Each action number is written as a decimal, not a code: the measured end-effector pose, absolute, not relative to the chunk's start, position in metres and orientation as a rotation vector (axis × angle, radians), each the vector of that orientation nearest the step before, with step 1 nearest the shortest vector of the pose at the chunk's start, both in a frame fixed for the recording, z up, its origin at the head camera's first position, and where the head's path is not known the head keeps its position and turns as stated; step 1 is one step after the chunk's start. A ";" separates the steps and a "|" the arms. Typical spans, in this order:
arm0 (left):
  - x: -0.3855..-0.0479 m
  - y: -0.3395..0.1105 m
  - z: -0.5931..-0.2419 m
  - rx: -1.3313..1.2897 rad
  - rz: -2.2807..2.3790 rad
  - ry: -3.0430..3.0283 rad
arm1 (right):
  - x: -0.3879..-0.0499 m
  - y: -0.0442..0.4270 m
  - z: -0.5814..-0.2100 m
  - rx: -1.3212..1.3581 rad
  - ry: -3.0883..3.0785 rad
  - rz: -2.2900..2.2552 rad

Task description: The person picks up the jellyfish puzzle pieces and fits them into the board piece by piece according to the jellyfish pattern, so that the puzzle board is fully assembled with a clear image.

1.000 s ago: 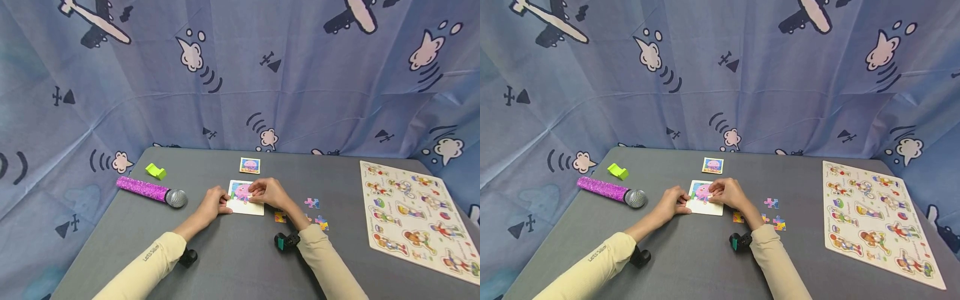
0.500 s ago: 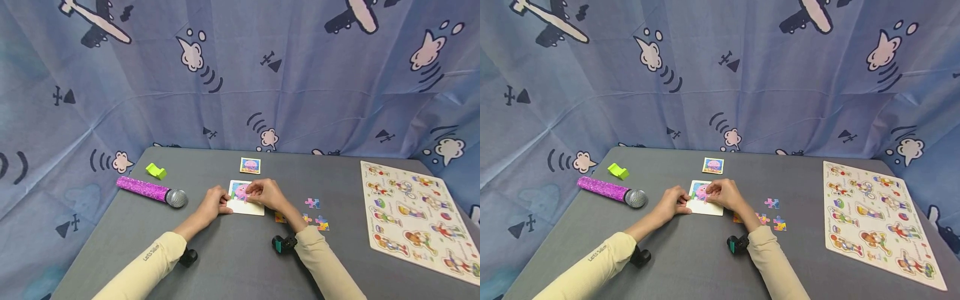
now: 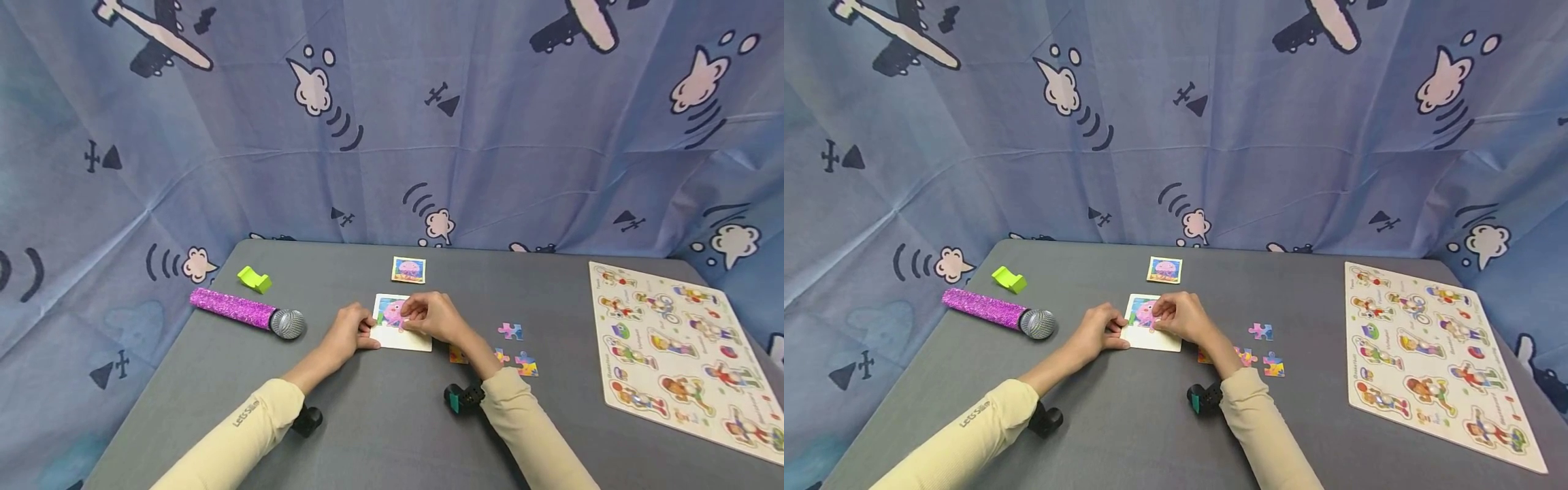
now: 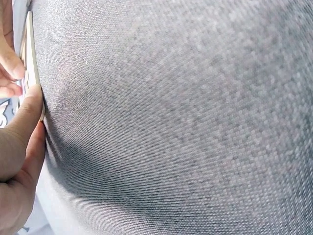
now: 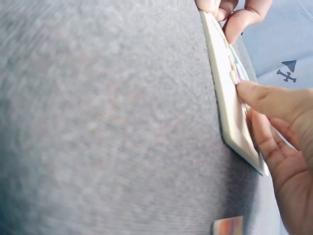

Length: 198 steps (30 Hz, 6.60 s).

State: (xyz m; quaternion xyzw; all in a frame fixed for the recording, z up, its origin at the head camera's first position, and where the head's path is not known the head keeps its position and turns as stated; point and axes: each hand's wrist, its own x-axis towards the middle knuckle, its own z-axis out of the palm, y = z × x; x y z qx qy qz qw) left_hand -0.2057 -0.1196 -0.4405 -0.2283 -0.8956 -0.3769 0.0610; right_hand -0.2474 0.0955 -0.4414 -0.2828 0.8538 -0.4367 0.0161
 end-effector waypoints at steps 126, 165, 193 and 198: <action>-0.204 -0.121 -0.443 -0.683 -1.156 -2.719 | -0.243 0.102 -0.443 -0.845 2.744 -1.223; -0.205 -0.121 -0.441 -0.688 -1.159 -2.714 | -0.244 0.098 -0.442 -0.871 2.787 -1.168; -0.207 -0.120 -0.438 -0.672 -1.136 -2.752 | -0.234 0.162 -0.440 -0.585 2.635 -1.619; -0.206 -0.120 -0.437 -0.684 -1.134 -2.759 | -0.231 0.186 -0.438 -0.566 2.669 -1.608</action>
